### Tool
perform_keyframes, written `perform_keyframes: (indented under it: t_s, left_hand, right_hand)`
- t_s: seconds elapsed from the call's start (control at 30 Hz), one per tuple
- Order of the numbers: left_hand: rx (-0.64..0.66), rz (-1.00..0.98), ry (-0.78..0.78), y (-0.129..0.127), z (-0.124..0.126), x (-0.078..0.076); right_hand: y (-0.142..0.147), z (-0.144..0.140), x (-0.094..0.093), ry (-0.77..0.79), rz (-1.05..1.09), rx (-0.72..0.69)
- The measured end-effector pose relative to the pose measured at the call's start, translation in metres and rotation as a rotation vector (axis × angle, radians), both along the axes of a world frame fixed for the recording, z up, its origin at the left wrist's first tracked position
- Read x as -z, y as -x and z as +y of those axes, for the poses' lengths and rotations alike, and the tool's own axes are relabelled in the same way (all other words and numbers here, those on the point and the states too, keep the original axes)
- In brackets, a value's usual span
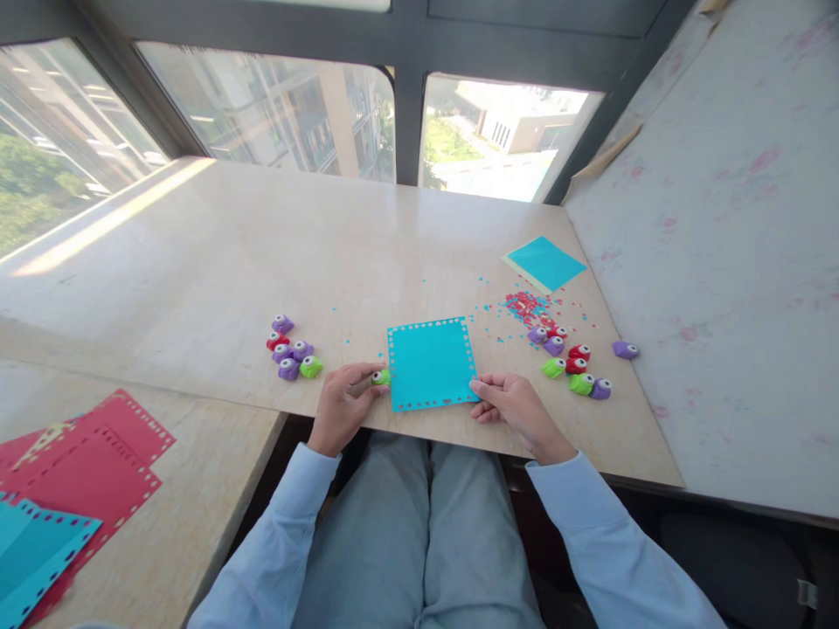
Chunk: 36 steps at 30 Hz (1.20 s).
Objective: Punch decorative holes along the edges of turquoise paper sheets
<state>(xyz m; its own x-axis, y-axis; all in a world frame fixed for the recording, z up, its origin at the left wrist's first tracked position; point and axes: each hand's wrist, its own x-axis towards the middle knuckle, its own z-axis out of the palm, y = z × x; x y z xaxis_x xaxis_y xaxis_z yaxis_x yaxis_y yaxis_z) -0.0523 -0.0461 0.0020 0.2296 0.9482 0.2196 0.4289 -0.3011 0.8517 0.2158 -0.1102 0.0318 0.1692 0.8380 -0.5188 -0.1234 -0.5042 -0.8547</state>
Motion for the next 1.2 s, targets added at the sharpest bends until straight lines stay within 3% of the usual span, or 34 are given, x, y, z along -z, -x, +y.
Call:
perform_keyframes:
  t_s: [1.2]
  left_hand:
    - [0.072, 0.046, -0.103, 0.0018, 0.0019, 0.0010]
  right_hand:
    - [0.0020, 0.0012, -0.0040, 0.024, -0.006, -0.020]
